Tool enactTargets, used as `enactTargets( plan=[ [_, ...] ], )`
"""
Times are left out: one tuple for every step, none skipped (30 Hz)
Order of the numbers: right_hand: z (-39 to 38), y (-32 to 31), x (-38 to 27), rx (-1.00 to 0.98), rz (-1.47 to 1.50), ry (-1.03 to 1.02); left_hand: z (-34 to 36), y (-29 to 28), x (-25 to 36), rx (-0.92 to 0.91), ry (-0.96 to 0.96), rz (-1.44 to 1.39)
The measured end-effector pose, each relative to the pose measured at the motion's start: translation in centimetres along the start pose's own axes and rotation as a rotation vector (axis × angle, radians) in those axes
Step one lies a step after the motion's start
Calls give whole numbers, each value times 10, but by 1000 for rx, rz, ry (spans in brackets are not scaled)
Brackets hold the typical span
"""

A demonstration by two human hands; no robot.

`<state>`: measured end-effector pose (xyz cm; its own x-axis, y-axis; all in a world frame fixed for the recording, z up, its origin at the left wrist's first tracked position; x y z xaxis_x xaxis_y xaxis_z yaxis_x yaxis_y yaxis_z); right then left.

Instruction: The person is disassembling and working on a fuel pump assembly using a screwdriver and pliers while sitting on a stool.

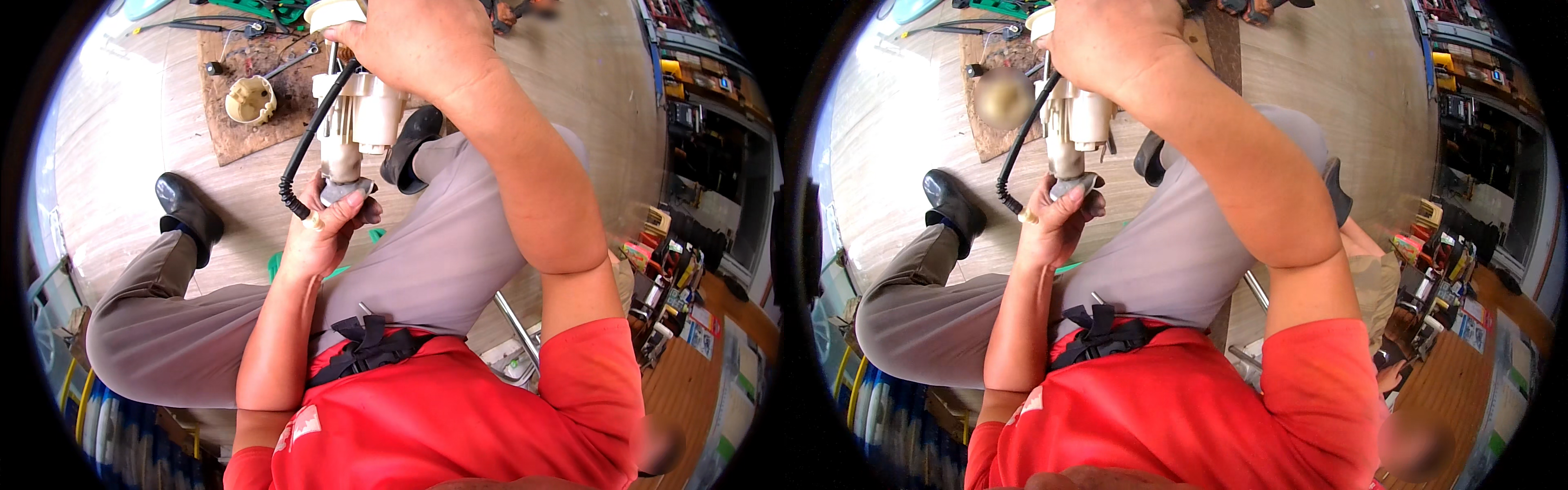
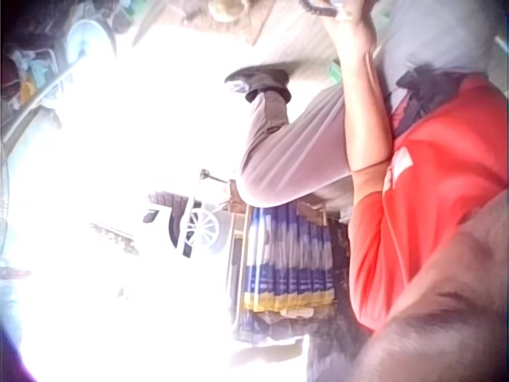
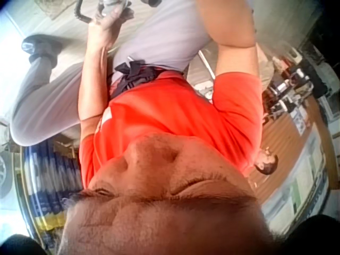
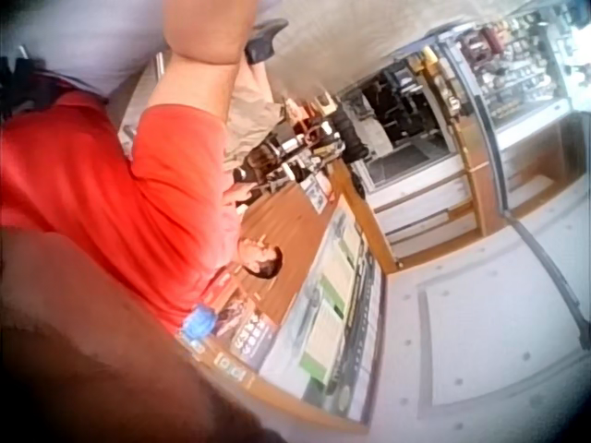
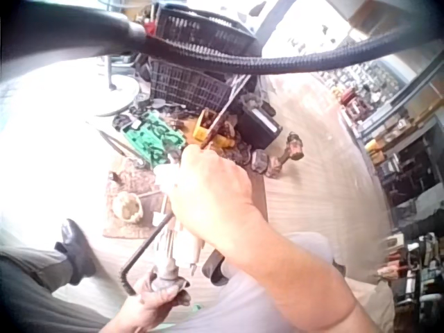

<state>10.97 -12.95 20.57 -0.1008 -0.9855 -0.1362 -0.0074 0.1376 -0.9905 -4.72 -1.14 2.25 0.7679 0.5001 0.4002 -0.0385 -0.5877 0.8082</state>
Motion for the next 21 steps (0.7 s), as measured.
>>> enactTargets(
  plan=[
    [0,1,1,7,-8,10,0,1,0,1,-1,1],
    [-1,0,1,1,2,-3,-1,1,0,2,-1,1],
    [-3,-2,1,-5,12,-17,-1,2,-1,2,-1,2],
    [-4,-5,0,-11,22,-30,-1,3,-1,1,-2,1],
    [-4,-6,0,-19,27,-22,-1,4,-2,1,-2,0],
    [-4,-6,1,-26,32,-14,-1,5,-2,0,-3,-1],
    [-4,-7,1,-34,37,-6,-1,5,-3,2,-3,9],
    [-4,-8,1,-41,40,-2,-1,5,-4,2,-1,17],
    [-4,-8,2,-47,42,3,-1,5,-4,2,0,26],
    [-5,-8,2,-54,45,8,-1,5,-5,-3,4,39],
    [-4,-8,3,-43,47,8,-1,6,-5,-9,8,51],
    [-4,-5,5,-32,49,8,-1,6,-6,-15,12,64],
    [-3,-4,6,-22,50,8,-1,8,-5,-17,15,72],
    [-3,-4,6,-37,53,19,-1,8,-5,-14,20,79],
    [-3,-6,6,-52,55,30,-2,8,-5,-12,25,86],
    [-3,-6,6,-68,57,40,-2,8,-5,-6,29,85],
    [-3,-6,7,-67,50,47,-2,7,-6,-2,34,85],
    [-2,-5,8,-66,43,53,-2,7,-7,2,38,84],
    [-2,-4,9,-65,36,60,-2,8,-6,2,38,74],
    [-2,-4,8,-62,30,59,-2,8,-6,3,38,63],
    [-2,-4,7,-59,23,57,-3,8,-6,3,38,52]
  ],
)
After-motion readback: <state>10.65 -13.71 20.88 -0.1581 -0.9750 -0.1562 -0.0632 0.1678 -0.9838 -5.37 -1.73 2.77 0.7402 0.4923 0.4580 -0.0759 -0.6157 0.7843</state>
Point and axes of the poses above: each hand's wrist, its own z-axis towards the middle knuckle, its own y-axis out of the palm, x = y × z, the point moved 7 cm from there along z, towards the middle knuckle, and after that the axes turned 2 degrees about y, right-handed, at the moved point
